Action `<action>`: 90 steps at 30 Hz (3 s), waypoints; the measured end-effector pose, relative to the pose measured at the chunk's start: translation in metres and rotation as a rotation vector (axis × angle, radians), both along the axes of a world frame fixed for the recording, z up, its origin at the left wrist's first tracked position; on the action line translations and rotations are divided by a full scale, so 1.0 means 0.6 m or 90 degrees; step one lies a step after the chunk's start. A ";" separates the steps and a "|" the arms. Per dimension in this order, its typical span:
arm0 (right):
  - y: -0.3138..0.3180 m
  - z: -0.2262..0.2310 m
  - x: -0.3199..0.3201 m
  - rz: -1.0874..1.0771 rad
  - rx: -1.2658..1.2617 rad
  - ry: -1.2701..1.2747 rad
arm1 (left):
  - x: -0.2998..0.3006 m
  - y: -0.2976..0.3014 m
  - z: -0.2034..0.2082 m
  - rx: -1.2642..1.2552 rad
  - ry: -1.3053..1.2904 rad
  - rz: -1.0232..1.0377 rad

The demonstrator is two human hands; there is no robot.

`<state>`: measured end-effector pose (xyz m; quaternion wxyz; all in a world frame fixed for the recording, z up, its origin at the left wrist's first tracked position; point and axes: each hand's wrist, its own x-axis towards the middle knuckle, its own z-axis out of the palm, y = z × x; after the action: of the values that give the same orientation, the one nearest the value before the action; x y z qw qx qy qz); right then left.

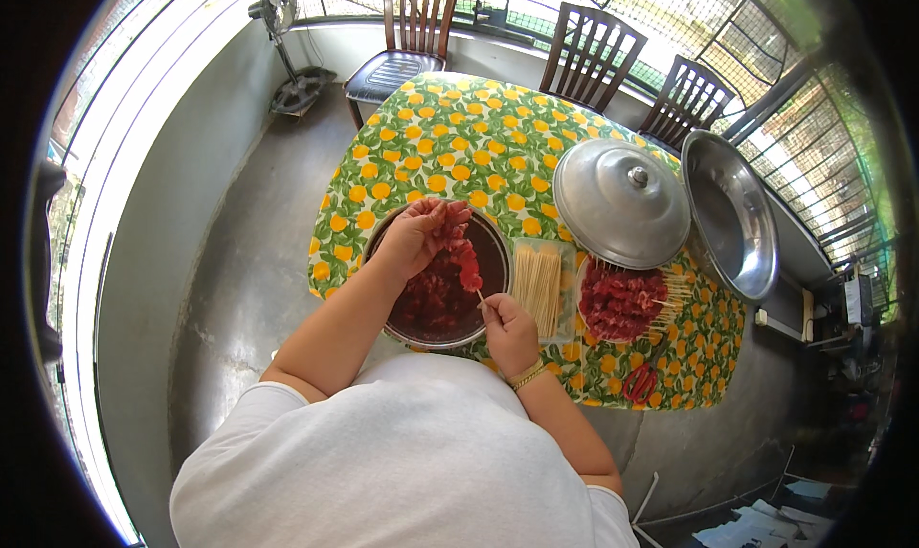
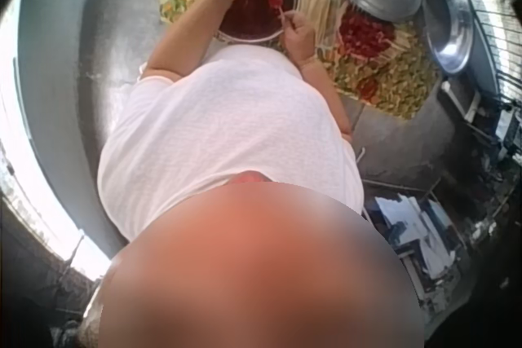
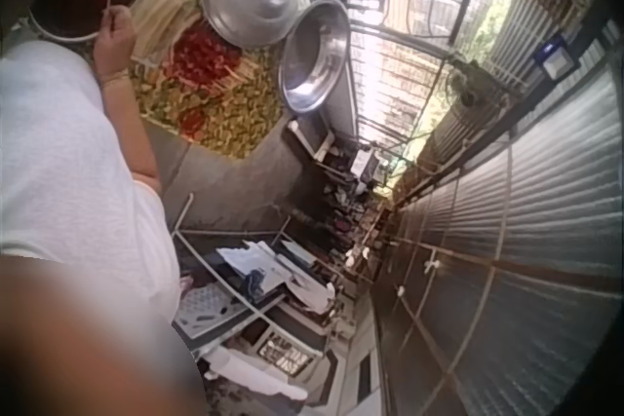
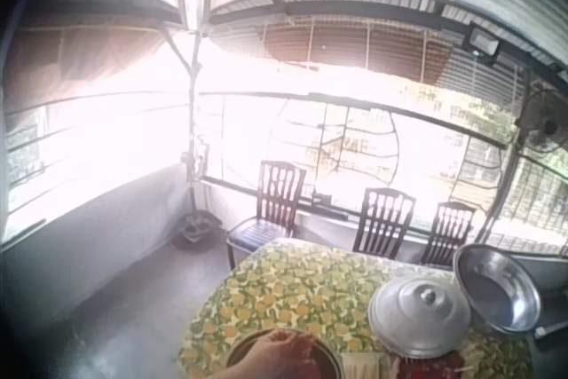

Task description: The person threads pieces of raw red meat onto wooden skewers one by one. They pick up meat from a metal bowl and slide it onto each skewer, then place the completed skewers on the table.

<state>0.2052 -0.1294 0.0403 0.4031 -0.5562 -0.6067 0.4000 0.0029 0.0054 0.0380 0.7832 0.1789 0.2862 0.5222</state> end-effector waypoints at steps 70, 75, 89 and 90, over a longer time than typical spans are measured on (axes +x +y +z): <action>0.012 -0.003 0.000 -0.018 0.018 0.031 | -0.041 0.014 -0.005 0.104 0.243 0.047; 0.011 0.006 0.006 -0.019 0.042 -0.018 | -0.048 0.012 0.014 0.125 0.244 0.000; 0.006 0.015 0.012 0.005 0.058 -0.025 | -0.064 0.013 0.042 0.246 0.439 -0.118; 0.005 0.015 0.012 0.005 0.053 -0.019 | -0.066 0.015 0.042 0.251 0.461 -0.129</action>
<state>0.2122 -0.1264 0.0491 0.4156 -0.5425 -0.6308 0.3674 -0.0367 0.0142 0.0634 0.6303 0.5246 0.4184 0.3905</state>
